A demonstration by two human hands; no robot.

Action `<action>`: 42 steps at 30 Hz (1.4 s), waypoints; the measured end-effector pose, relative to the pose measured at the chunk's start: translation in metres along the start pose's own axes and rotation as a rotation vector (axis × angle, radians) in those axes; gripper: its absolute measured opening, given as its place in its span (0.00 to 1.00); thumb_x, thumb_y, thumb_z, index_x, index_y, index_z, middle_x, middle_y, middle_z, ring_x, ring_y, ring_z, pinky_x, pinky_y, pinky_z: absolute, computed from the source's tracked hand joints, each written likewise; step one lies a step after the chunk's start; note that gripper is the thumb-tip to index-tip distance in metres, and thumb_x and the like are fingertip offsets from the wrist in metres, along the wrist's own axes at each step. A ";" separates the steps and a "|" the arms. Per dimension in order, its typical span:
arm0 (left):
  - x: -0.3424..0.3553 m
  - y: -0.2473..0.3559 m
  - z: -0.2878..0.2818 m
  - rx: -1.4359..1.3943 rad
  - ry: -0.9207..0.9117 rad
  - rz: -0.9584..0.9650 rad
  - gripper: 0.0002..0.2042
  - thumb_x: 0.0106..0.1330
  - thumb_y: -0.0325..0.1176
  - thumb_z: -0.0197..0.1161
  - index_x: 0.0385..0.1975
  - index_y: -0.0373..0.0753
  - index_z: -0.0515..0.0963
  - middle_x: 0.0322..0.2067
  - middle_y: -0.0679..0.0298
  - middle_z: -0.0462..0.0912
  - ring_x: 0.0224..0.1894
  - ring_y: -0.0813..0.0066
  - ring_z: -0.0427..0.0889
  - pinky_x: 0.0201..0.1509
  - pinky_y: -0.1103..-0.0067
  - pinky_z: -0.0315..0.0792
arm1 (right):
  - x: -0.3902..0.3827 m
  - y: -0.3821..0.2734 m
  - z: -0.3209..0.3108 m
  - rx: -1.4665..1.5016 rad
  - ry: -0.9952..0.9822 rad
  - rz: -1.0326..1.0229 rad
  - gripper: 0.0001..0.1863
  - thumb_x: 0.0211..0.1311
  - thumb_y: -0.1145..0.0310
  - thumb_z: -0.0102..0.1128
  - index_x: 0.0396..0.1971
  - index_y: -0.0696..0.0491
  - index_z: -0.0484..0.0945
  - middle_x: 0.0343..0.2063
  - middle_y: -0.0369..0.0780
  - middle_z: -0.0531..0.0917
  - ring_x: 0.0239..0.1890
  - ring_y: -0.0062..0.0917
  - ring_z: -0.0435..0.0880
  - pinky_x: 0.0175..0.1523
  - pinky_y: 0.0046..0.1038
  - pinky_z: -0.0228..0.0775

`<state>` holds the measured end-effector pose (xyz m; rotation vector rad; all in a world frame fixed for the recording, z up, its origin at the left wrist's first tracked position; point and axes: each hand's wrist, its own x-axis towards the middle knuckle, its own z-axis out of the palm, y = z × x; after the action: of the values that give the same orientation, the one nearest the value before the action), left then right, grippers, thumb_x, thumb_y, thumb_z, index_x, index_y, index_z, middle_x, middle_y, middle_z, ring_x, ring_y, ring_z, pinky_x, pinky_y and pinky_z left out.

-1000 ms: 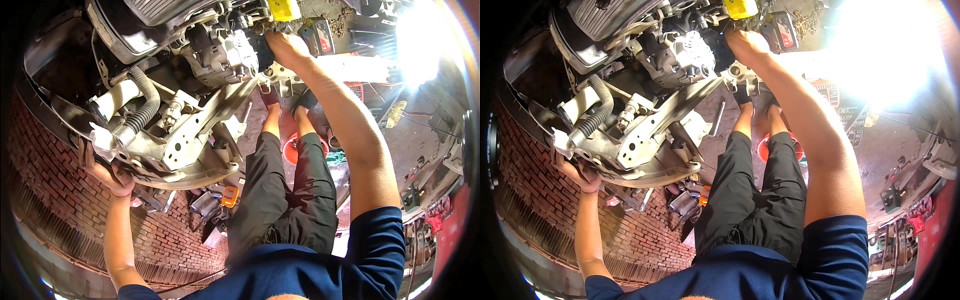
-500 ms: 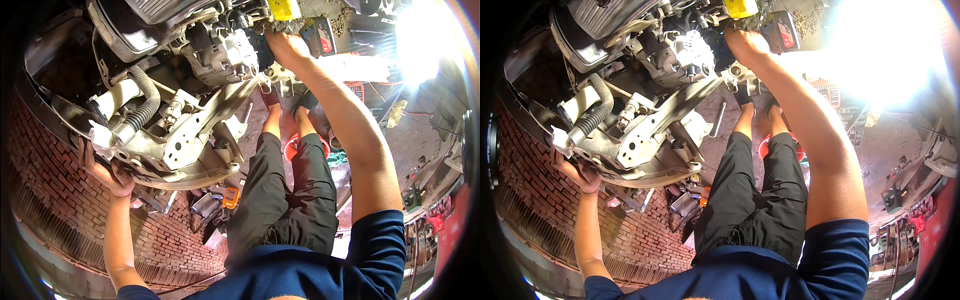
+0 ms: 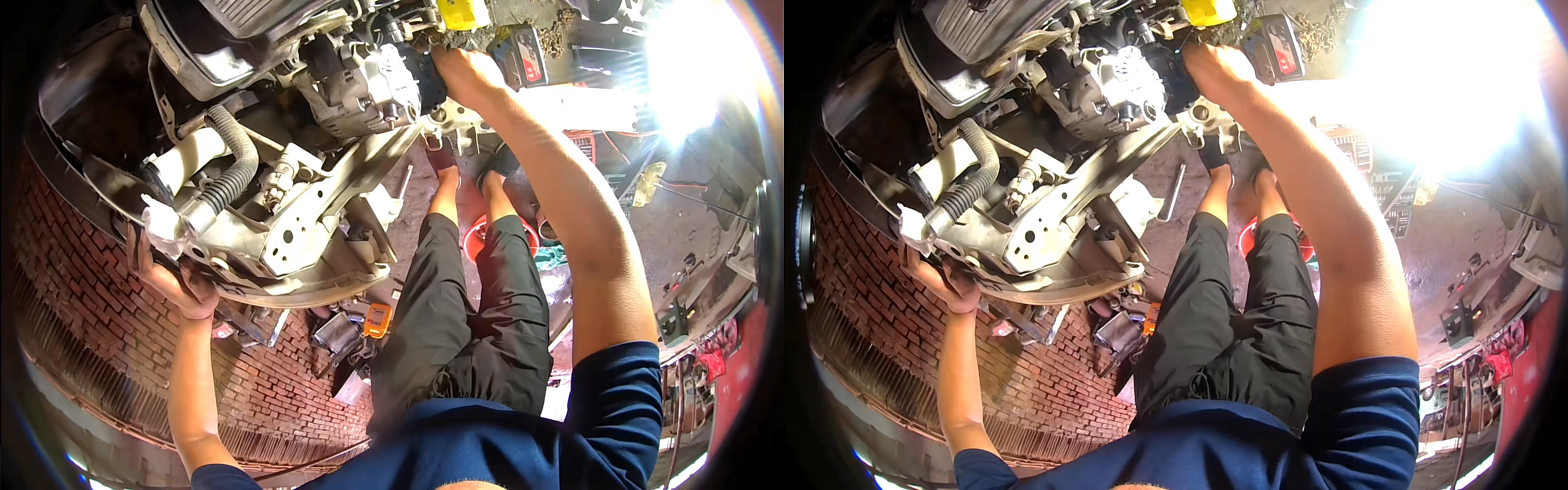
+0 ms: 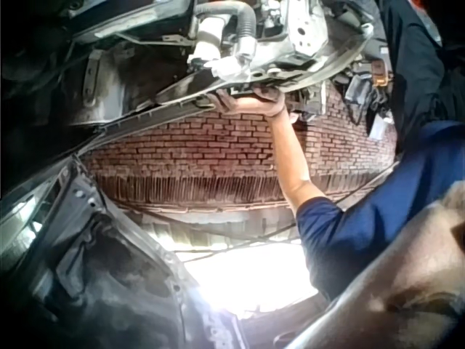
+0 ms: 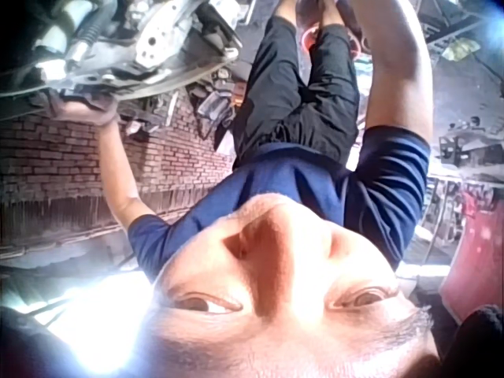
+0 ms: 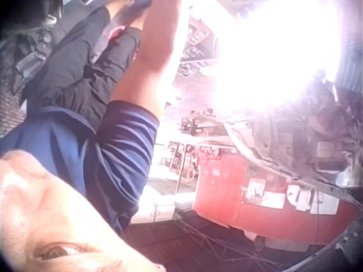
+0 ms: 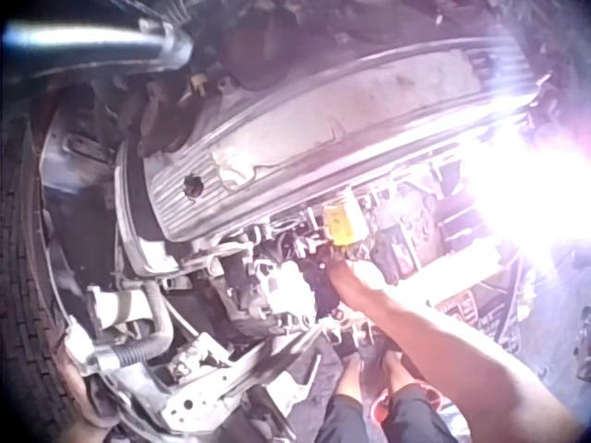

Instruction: The person works under the hood of a car, using a yellow funnel to pour fluid into the engine and then using a cordless impact wrench to tighten bolts on the engine block. The person also handles a white cloth and various engine components during the process.

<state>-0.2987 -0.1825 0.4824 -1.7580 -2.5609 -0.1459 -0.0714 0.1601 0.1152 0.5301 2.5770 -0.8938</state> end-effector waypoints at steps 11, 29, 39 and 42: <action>0.001 -0.004 -0.006 0.035 -0.053 0.022 0.36 0.78 0.53 0.48 0.73 0.26 0.58 0.69 0.42 0.63 0.72 0.48 0.65 0.75 0.55 0.57 | 0.006 0.007 0.006 -0.010 0.028 -0.057 0.12 0.61 0.73 0.62 0.46 0.52 0.81 0.34 0.48 0.90 0.39 0.47 0.92 0.42 0.44 0.85; 0.003 0.001 -0.004 0.031 -0.045 -0.002 0.39 0.78 0.58 0.47 0.74 0.27 0.58 0.68 0.43 0.63 0.71 0.49 0.65 0.75 0.55 0.57 | 0.001 0.000 -0.007 -0.056 0.035 -0.039 0.09 0.57 0.75 0.64 0.39 0.53 0.84 0.32 0.49 0.90 0.38 0.46 0.92 0.43 0.44 0.85; 0.002 -0.001 -0.001 -0.005 -0.011 0.018 0.36 0.78 0.53 0.47 0.72 0.25 0.59 0.71 0.38 0.62 0.73 0.43 0.64 0.77 0.52 0.56 | -0.002 -0.005 -0.016 -0.045 0.003 0.016 0.08 0.61 0.75 0.62 0.39 0.54 0.87 0.37 0.49 0.91 0.42 0.45 0.93 0.47 0.43 0.86; -0.003 -0.005 -0.007 0.027 -0.048 0.004 0.38 0.77 0.54 0.49 0.73 0.26 0.57 0.69 0.41 0.62 0.71 0.47 0.66 0.75 0.54 0.58 | -0.005 -0.010 -0.034 -0.044 -0.117 0.039 0.08 0.60 0.76 0.63 0.39 0.55 0.87 0.37 0.50 0.91 0.42 0.45 0.93 0.47 0.43 0.86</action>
<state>-0.3027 -0.1876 0.4889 -1.7783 -2.5788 -0.0696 -0.0790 0.1733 0.1479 0.4985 2.4672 -0.8274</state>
